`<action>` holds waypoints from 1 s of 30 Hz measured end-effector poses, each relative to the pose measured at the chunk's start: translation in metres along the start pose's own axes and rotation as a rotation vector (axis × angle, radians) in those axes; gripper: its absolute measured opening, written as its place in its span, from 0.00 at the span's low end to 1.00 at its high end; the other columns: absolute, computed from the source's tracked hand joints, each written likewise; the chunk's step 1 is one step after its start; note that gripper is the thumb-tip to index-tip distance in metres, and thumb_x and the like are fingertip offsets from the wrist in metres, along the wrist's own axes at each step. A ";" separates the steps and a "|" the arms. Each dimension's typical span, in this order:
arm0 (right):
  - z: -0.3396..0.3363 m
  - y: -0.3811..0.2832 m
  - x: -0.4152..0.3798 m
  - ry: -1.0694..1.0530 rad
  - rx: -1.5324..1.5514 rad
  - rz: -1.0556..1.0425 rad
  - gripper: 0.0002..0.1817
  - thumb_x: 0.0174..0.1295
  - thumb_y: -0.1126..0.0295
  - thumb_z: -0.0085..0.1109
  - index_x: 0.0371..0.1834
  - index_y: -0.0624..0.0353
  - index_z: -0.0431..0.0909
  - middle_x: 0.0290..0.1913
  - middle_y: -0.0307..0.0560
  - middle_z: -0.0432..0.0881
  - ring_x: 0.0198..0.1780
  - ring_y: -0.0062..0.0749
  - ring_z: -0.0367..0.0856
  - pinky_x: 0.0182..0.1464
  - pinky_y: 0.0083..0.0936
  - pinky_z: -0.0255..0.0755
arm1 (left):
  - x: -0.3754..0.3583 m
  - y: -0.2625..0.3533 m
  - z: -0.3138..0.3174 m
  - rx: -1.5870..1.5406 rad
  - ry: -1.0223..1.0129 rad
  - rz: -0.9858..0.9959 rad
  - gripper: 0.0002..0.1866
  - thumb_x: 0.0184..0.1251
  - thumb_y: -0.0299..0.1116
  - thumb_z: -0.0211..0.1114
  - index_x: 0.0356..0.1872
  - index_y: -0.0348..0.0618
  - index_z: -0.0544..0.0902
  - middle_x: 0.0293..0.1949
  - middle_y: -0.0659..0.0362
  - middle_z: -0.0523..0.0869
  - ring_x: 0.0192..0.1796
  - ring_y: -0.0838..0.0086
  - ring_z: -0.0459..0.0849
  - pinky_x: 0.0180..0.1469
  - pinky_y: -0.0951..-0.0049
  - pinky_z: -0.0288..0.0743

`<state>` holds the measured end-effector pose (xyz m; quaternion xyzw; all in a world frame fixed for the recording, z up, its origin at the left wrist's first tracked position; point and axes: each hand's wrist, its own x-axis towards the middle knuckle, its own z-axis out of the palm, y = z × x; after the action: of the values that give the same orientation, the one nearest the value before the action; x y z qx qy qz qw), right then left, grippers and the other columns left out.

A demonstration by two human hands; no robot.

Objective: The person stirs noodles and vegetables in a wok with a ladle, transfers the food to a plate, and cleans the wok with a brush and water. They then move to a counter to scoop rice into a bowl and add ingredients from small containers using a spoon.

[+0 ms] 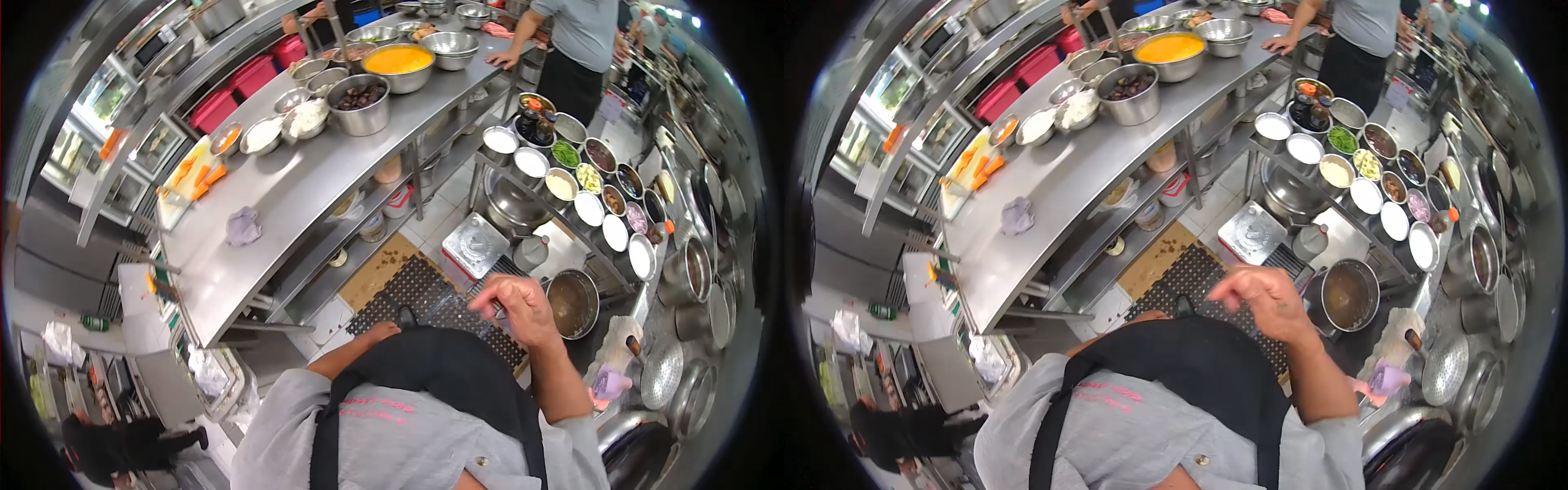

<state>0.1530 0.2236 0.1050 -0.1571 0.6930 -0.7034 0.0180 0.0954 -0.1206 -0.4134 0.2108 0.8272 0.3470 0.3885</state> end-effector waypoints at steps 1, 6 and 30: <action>0.011 -0.038 0.022 -0.137 0.055 -0.182 0.29 0.79 0.53 0.41 0.43 0.68 0.86 0.33 0.48 0.81 0.34 0.28 0.78 0.39 0.25 0.73 | 0.003 -0.008 -0.008 0.005 0.012 0.000 0.24 0.70 0.54 0.57 0.42 0.42 0.87 0.43 0.47 0.88 0.49 0.54 0.86 0.52 0.57 0.77; 0.077 -0.134 0.088 -0.536 0.489 -0.580 0.38 0.75 0.41 0.40 0.52 0.73 0.81 0.42 0.59 0.82 0.43 0.47 0.81 0.49 0.37 0.75 | 0.001 -0.033 -0.057 0.053 0.024 -0.079 0.21 0.70 0.50 0.58 0.41 0.41 0.86 0.41 0.48 0.87 0.48 0.57 0.86 0.51 0.59 0.77; -0.066 0.296 0.175 -0.528 -1.055 0.279 0.29 0.73 0.48 0.45 0.33 0.64 0.83 0.40 0.65 0.84 0.43 0.64 0.81 0.47 0.53 0.71 | -0.081 0.210 -0.291 -0.128 1.128 0.192 0.15 0.72 0.30 0.60 0.56 0.37 0.79 0.52 0.45 0.84 0.56 0.54 0.83 0.59 0.63 0.76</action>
<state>-0.0863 0.2334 -0.1500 -0.2216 0.9344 -0.1933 0.2011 -0.0686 -0.1489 -0.0850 0.0434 0.8610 0.4888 -0.1339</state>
